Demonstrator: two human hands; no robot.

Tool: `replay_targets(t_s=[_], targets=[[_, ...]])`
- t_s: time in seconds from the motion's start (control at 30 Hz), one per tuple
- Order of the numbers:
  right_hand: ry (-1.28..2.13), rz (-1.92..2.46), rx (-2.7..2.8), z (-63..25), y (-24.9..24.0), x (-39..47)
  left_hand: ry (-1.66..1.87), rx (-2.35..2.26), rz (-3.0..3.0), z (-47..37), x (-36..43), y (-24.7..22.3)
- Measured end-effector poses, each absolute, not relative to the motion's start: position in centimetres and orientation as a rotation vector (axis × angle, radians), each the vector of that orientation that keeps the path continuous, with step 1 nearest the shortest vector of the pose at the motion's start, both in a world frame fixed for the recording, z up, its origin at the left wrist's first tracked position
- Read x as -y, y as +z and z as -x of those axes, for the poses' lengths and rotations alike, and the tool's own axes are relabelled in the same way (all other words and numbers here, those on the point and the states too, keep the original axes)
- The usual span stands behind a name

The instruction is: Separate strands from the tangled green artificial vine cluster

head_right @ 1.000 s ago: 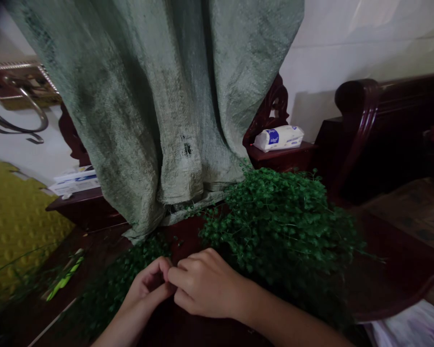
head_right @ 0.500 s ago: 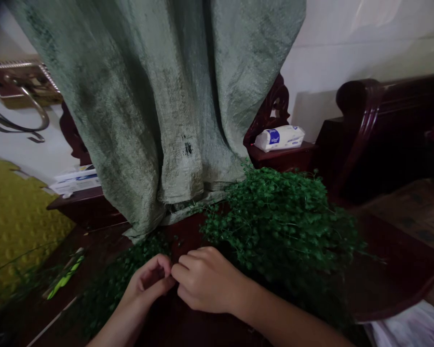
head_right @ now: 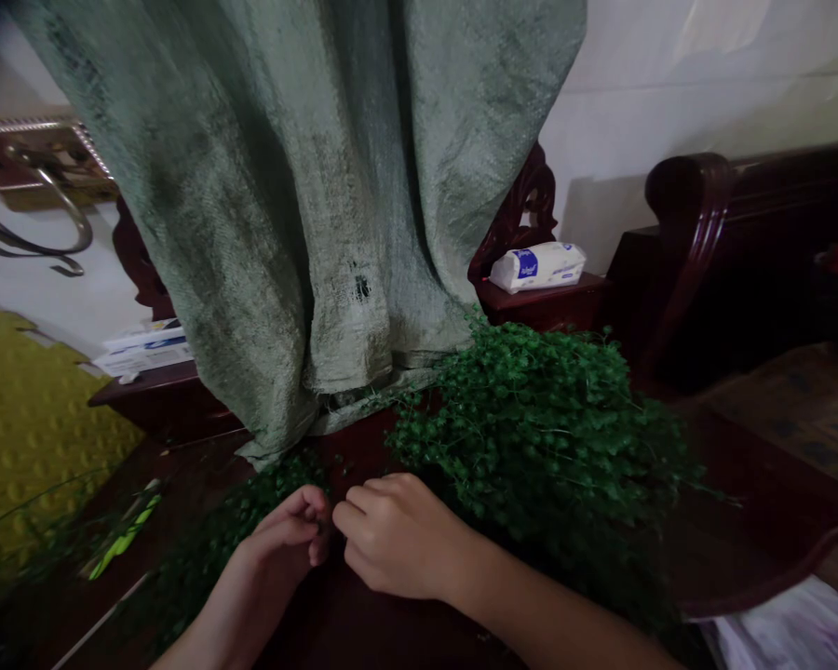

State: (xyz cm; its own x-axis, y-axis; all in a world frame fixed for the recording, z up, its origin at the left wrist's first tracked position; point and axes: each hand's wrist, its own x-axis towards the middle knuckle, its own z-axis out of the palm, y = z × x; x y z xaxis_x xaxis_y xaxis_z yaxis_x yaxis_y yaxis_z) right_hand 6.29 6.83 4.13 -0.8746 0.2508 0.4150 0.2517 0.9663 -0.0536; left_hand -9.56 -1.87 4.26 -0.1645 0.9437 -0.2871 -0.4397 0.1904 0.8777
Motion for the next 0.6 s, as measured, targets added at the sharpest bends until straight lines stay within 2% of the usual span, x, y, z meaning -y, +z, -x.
replay_targets(t_s=[0.6], targets=[[0.064, 0.381, 2.710, -6.40, 4.54, -6.88, 1.354, -1.082, -0.499, 9.76, 1.56, 4.84]])
